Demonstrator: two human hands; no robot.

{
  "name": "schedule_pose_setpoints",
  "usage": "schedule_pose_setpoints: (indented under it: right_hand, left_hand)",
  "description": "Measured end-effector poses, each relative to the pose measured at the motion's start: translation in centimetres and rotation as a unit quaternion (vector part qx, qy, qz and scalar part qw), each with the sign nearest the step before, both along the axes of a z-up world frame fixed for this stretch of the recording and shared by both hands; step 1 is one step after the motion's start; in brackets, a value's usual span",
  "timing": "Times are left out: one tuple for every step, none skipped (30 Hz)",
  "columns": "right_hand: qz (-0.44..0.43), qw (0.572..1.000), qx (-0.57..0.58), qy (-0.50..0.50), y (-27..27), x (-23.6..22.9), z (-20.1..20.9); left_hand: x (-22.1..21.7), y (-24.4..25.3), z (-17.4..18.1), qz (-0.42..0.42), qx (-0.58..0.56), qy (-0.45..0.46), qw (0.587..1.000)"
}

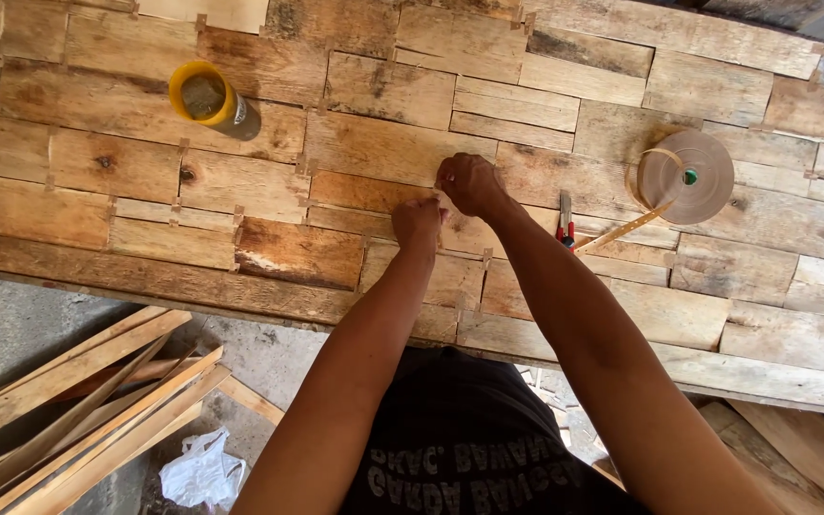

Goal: Applying veneer tape to cover gaps in a wooden block tabletop and cutting it to size.

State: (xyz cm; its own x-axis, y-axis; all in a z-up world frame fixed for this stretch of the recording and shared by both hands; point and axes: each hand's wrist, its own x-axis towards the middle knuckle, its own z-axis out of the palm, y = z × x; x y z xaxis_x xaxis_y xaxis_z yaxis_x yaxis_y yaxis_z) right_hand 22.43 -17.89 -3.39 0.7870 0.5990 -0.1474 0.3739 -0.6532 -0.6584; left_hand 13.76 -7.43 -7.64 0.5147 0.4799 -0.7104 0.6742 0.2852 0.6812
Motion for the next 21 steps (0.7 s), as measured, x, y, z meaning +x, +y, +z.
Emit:
schedule_pose_setpoints:
  right_hand:
    - [0.001,1.000,-0.001,0.004,0.2,0.1,-0.3]
    - [0.002,1.000,-0.020,0.001,0.3,0.1,-0.6]
    - [0.003,0.999,-0.039,-0.002,0.4,0.1,-0.8]
    - [0.004,0.999,-0.039,0.000,0.4,0.2,-1.0]
    - [0.001,0.999,-0.036,-0.001,0.4,0.2,-1.1]
    - [-0.003,0.999,-0.034,-0.002,0.4,0.2,-1.2]
    - [-0.003,0.999,-0.033,-0.001,0.4,0.3,-1.1]
    - [0.003,0.999,-0.033,-0.004,0.5,0.5,-0.9]
    - [0.009,0.999,-0.033,-0.008,0.5,0.6,-0.8]
    - [0.008,0.999,-0.033,-0.007,0.5,0.6,-0.7]
    - [0.008,0.999,-0.043,-0.005,0.5,0.6,-0.6]
    - [0.008,0.999,-0.052,-0.004,0.6,0.7,-0.6]
    - [0.008,0.999,-0.052,-0.003,0.7,0.8,-0.6]
    - [0.012,0.998,-0.056,0.011,0.7,1.0,-0.6]
    - [0.015,0.998,-0.060,0.024,0.8,1.1,-0.6]
    - [0.015,0.998,-0.060,0.024,0.8,1.1,-0.7]
    - [0.012,0.996,-0.070,0.050,0.9,1.1,-0.8]
    - [0.008,0.994,-0.080,0.076,0.9,1.2,-0.9]
    - [0.007,0.994,-0.081,0.075,0.9,1.1,-0.6]
    - [0.012,0.995,-0.083,0.057,0.9,1.0,-0.3]
    - [0.017,0.995,-0.085,0.038,0.9,0.8,-0.1]
  left_hand:
    - [0.3,0.0,-0.9,0.001,-0.001,0.004,1.000]
    - [0.5,0.0,-1.7,0.035,-0.027,-0.021,0.999]
    - [0.7,0.0,-2.6,0.070,-0.052,-0.045,0.995]
    - [0.7,0.1,-2.5,0.070,-0.052,-0.043,0.995]
    - [0.7,0.1,-2.3,0.053,-0.035,-0.032,0.997]
    - [0.7,0.2,-2.1,0.035,-0.018,-0.020,0.999]
    - [0.7,0.1,-2.7,0.035,-0.018,-0.019,0.999]
    - [0.8,0.1,-3.2,0.057,-0.035,-0.025,0.997]
    - [0.9,0.1,-3.7,0.079,-0.052,-0.031,0.995]
    - [0.9,0.1,-2.3,0.078,-0.051,-0.030,0.995]
    - [0.9,0.1,-0.9,0.061,-0.043,-0.004,0.997]
    - [0.9,0.1,0.5,0.044,-0.033,0.022,0.998]
    - [0.9,0.2,1.4,0.044,-0.033,0.022,0.998]
    - [0.8,0.2,2.3,0.034,-0.028,0.039,0.998]
    - [0.8,0.2,3.2,0.024,-0.022,0.056,0.998]
    - [0.8,0.1,2.8,0.024,-0.022,0.056,0.998]
    - [0.8,0.0,2.5,0.028,-0.014,0.052,0.998]
    - [0.8,-0.1,2.1,0.031,-0.006,0.047,0.998]
    - [0.9,0.0,2.5,0.031,-0.007,0.046,0.998]
    - [0.9,0.0,2.8,0.028,-0.007,0.059,0.998]
    - [0.9,0.0,3.2,0.026,-0.007,0.073,0.997]
